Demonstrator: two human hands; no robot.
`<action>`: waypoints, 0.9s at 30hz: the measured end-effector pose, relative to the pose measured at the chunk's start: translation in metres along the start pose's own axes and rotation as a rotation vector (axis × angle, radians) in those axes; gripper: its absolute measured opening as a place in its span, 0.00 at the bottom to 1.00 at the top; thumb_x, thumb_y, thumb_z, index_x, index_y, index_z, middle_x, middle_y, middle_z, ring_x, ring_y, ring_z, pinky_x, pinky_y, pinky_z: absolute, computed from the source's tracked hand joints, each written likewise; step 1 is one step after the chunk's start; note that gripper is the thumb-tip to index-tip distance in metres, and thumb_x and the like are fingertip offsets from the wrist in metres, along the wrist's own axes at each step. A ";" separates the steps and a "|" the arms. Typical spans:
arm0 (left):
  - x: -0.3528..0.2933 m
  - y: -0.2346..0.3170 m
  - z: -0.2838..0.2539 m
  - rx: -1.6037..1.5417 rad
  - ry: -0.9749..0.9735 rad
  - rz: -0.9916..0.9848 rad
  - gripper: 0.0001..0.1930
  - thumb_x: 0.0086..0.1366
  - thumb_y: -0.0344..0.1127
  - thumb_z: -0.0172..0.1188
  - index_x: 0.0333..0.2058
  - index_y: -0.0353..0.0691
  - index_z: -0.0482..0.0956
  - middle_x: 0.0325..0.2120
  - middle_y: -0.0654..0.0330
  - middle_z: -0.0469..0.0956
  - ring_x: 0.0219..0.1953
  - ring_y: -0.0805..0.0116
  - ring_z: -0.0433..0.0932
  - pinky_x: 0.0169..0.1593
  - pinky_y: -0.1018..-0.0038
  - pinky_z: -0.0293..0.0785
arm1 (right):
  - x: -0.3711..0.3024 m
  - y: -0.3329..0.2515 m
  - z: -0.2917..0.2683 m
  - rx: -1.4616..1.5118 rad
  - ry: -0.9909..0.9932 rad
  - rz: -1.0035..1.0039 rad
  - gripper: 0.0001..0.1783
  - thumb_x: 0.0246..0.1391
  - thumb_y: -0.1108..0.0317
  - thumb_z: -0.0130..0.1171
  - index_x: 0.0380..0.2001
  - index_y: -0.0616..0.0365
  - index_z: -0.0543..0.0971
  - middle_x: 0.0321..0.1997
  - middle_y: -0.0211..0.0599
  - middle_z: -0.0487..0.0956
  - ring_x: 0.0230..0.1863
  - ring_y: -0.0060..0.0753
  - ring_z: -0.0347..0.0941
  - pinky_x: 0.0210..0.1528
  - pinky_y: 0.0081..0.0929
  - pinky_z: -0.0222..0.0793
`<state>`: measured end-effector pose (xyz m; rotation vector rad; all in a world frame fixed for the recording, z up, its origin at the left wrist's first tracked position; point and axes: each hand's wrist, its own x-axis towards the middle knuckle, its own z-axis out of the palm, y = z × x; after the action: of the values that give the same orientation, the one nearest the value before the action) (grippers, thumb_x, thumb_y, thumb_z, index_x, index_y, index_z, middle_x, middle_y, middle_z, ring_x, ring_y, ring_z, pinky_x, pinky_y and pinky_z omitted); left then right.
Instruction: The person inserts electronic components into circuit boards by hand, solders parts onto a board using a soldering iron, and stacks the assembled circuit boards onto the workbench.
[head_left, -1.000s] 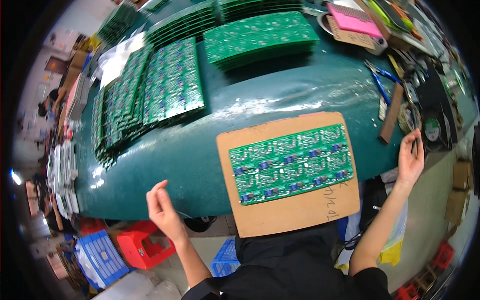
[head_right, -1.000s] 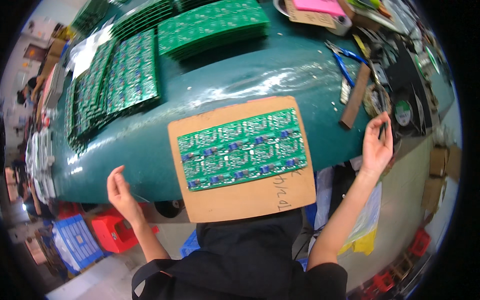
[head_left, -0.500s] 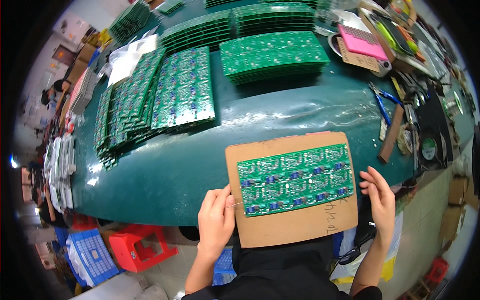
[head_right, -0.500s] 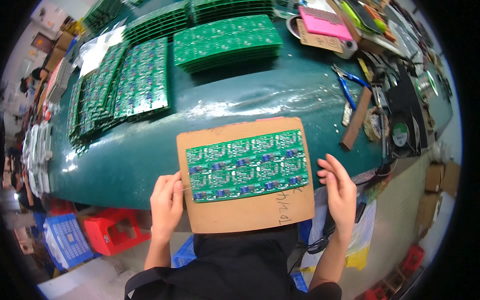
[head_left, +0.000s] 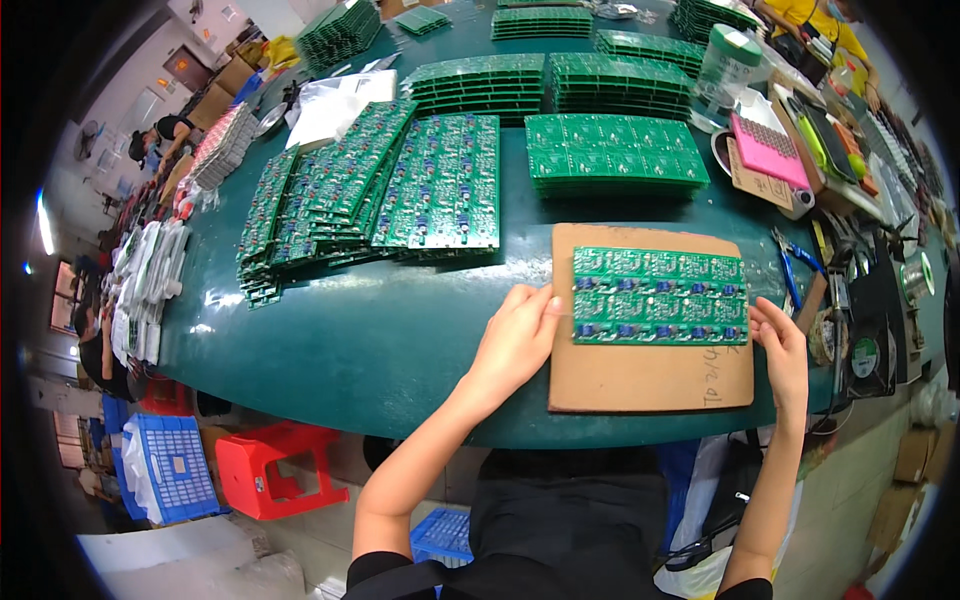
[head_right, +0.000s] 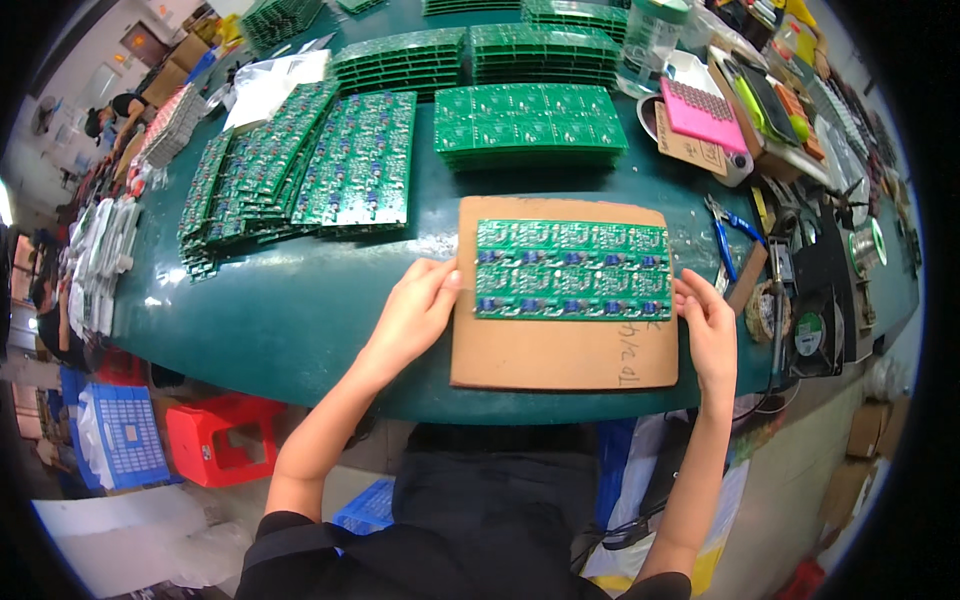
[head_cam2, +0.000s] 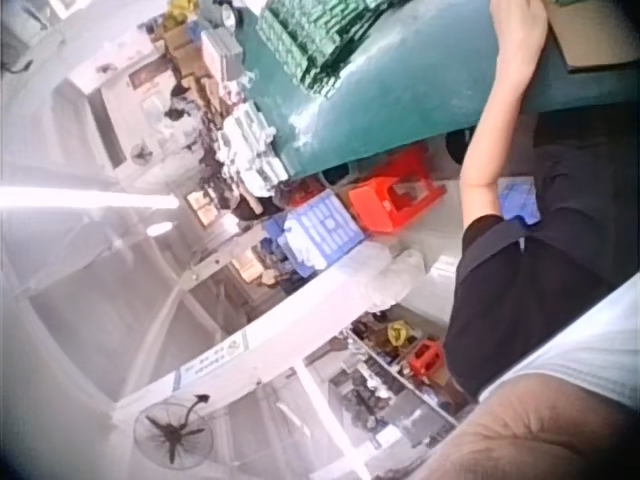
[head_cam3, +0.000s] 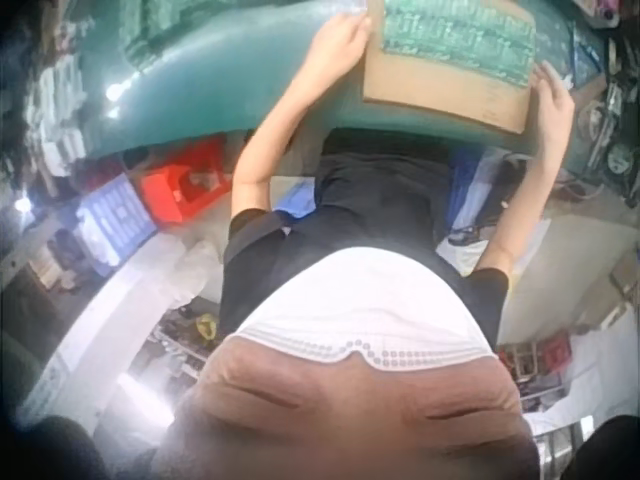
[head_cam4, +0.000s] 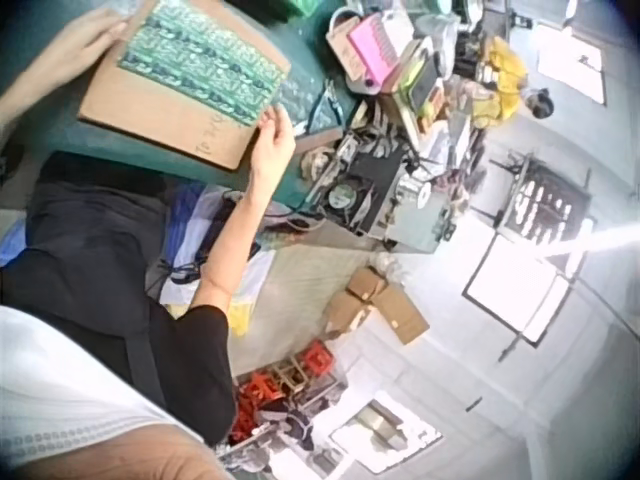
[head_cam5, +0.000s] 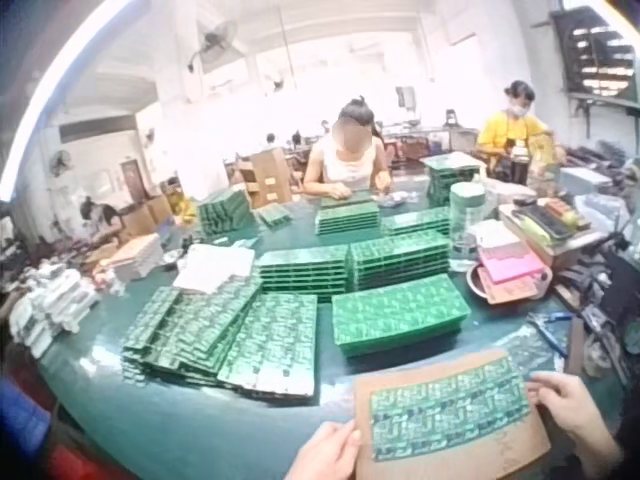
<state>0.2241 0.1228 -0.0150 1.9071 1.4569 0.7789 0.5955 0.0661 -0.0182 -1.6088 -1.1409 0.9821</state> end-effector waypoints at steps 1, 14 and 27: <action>0.008 -0.002 -0.001 0.003 -0.032 0.018 0.16 0.73 0.40 0.47 0.49 0.36 0.75 0.37 0.47 0.75 0.41 0.46 0.75 0.47 0.58 0.72 | 0.007 0.001 -0.001 0.022 -0.010 -0.017 0.22 0.67 0.74 0.45 0.61 0.72 0.66 0.58 0.52 0.75 0.56 0.34 0.75 0.58 0.27 0.70; -0.110 -0.039 -0.131 -1.358 0.184 -0.282 0.10 0.70 0.34 0.57 0.43 0.34 0.76 0.29 0.70 0.68 0.28 0.84 0.61 0.31 0.83 0.61 | -0.038 -0.110 0.091 -0.478 -0.156 -0.476 0.15 0.64 0.77 0.48 0.52 0.68 0.75 0.52 0.45 0.79 0.54 0.37 0.75 0.57 0.31 0.67; -0.255 -0.164 -0.177 -0.020 1.295 -0.542 0.06 0.65 0.30 0.61 0.32 0.37 0.74 0.22 0.73 0.66 0.25 0.84 0.63 0.30 0.83 0.63 | -0.123 -0.080 0.300 -0.591 -0.664 -0.980 0.31 0.34 0.83 0.63 0.50 0.57 0.78 0.39 0.41 0.70 0.40 0.43 0.68 0.43 0.39 0.67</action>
<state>-0.0675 -0.0699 -0.0490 0.7451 2.4683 1.8486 0.2639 0.0276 -0.0118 -0.8455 -2.5200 0.5044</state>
